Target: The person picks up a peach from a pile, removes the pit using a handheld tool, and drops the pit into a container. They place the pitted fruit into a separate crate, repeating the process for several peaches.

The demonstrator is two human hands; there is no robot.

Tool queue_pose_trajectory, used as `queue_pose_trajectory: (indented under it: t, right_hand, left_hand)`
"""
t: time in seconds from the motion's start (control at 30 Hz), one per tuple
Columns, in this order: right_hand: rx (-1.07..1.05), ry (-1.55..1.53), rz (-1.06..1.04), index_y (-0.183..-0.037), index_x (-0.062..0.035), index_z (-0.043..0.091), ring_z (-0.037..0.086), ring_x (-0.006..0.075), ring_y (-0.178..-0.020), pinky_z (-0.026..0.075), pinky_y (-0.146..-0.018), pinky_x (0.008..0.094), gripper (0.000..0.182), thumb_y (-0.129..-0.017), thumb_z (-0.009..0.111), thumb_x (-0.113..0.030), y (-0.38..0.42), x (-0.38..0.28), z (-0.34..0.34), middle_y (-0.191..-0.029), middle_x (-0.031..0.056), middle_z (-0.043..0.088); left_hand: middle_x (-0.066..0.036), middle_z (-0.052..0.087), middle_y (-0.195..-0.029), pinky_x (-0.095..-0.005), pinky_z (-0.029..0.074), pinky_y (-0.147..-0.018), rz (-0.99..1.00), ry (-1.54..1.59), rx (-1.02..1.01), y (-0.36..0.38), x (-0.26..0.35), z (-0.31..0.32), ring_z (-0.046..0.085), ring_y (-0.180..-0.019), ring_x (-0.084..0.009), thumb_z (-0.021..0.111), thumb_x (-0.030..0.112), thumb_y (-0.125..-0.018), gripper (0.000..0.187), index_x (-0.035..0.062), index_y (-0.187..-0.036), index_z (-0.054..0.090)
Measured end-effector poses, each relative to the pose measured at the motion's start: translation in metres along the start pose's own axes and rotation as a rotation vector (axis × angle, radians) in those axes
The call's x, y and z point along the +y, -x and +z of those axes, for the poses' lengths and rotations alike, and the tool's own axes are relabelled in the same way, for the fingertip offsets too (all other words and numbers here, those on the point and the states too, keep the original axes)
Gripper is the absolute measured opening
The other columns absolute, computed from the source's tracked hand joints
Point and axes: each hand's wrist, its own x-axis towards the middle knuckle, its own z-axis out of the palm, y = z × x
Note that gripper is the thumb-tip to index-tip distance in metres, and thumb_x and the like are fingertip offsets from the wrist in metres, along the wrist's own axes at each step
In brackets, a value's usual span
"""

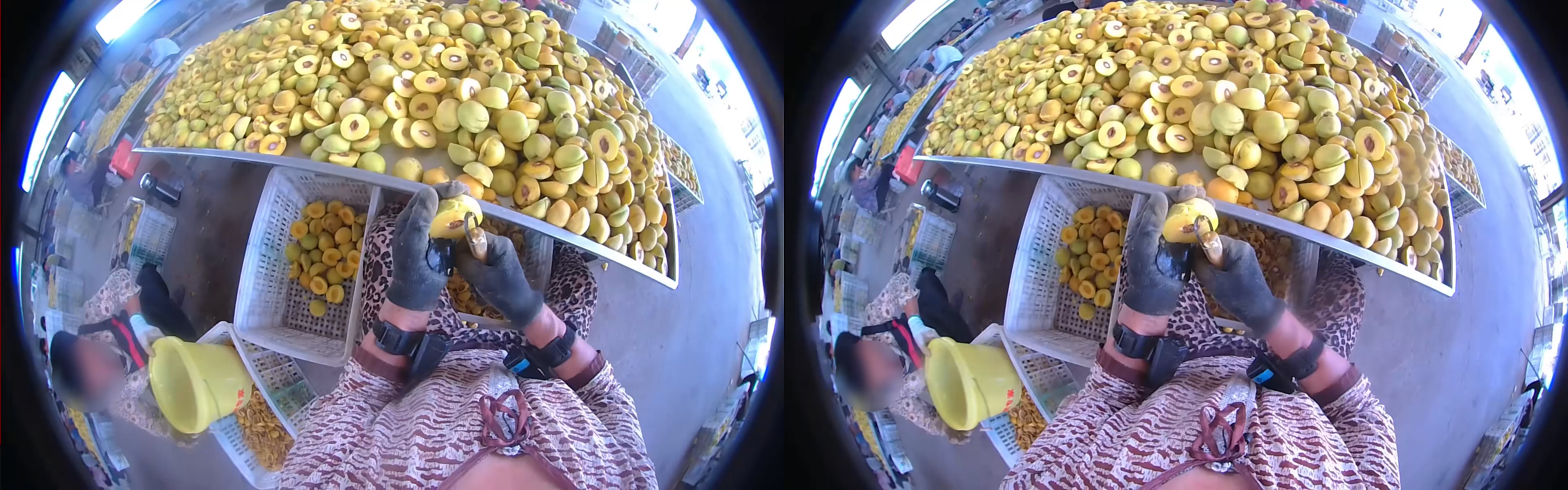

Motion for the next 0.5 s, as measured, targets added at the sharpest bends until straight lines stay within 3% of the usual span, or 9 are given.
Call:
queue_pose_trajectory:
  t: [0.1, 0.17, 0.23, 0.27, 0.4, 0.47, 0.5]
  right_hand:
    - [0.008, 0.118, -0.123, -0.099, 0.0032, 0.068, 0.055, 0.0033, -0.078, 0.050, -0.067, 0.0263, 0.012, -0.092, 0.062, -0.004, -0.005, 0.027, 0.005, -0.082, -0.0004, 0.067]
    - [0.016, 0.124, -0.155, -0.097, 0.0034, 0.067, 0.058, 0.0072, -0.077, 0.051, -0.068, 0.0288, 0.010, -0.092, 0.059, 0.000, -0.004, 0.031, 0.006, -0.086, 0.0009, 0.069]
    - [0.053, 0.331, -0.380, -0.096, 0.0035, 0.067, 0.060, 0.0098, -0.075, 0.051, -0.067, 0.0311, 0.009, -0.089, 0.062, 0.001, -0.008, 0.032, 0.007, -0.083, 0.0107, 0.071]
    - [0.064, 0.310, -0.346, -0.095, 0.0027, 0.067, 0.063, 0.0128, -0.074, 0.051, -0.067, 0.0334, 0.010, -0.086, 0.064, 0.000, -0.010, 0.035, 0.006, -0.082, 0.0174, 0.069]
    - [0.037, 0.355, -0.441, -0.095, 0.0013, 0.068, 0.065, 0.0140, -0.077, 0.052, -0.068, 0.0327, 0.009, -0.086, 0.065, -0.002, -0.017, 0.045, -0.001, -0.084, 0.0130, 0.071]
    - [0.047, 0.258, -0.398, -0.095, 0.0014, 0.068, 0.067, 0.0174, -0.077, 0.052, -0.070, 0.0326, 0.012, -0.084, 0.068, -0.004, -0.019, 0.048, -0.004, -0.085, 0.0138, 0.071]
    - [0.041, 0.162, -0.342, -0.095, 0.0015, 0.069, 0.070, 0.0208, -0.078, 0.053, -0.071, 0.0326, 0.015, -0.082, 0.071, -0.007, -0.020, 0.052, -0.004, -0.085, 0.0146, 0.072]
  left_hand:
    - [-0.013, 0.065, -0.108, -0.0331, 0.053, -0.088, 0.088, -0.136, -0.035, 0.002, -0.003, 0.001, 0.063, -0.099, -0.0190, 0.042, 0.032, -0.106, 0.041, -0.0034, -0.107, 0.063]
    - [-0.013, 0.066, -0.100, -0.0321, 0.054, -0.084, 0.018, 0.040, 0.011, 0.004, -0.006, 0.005, 0.065, -0.092, -0.0185, 0.043, 0.033, -0.105, 0.041, -0.0022, -0.101, 0.064]
    - [-0.012, 0.067, -0.093, -0.0318, 0.055, -0.081, 0.037, -0.032, 0.030, 0.003, -0.008, 0.005, 0.066, -0.088, -0.0182, 0.043, 0.034, -0.105, 0.042, -0.0017, -0.099, 0.064]
    - [-0.011, 0.068, -0.090, -0.0321, 0.056, -0.078, 0.074, -0.040, 0.037, 0.002, -0.010, 0.007, 0.067, -0.084, -0.0181, 0.045, 0.033, -0.105, 0.042, -0.0019, -0.097, 0.065]
    - [-0.010, 0.068, -0.089, -0.0313, 0.056, -0.076, 0.079, -0.025, 0.068, 0.004, -0.013, 0.015, 0.067, -0.081, -0.0178, 0.046, 0.032, -0.104, 0.042, -0.0023, -0.094, 0.066]
    - [-0.009, 0.069, -0.087, -0.0298, 0.056, -0.072, 0.214, -0.233, 0.069, 0.000, -0.015, 0.014, 0.067, -0.077, -0.0164, 0.049, 0.029, -0.103, 0.038, -0.0021, -0.090, 0.067]
    - [-0.007, 0.069, -0.084, -0.0291, 0.055, -0.069, 0.616, -0.684, 0.046, -0.004, -0.015, 0.015, 0.065, -0.075, -0.0136, 0.053, 0.025, -0.101, 0.032, -0.0004, -0.088, 0.068]
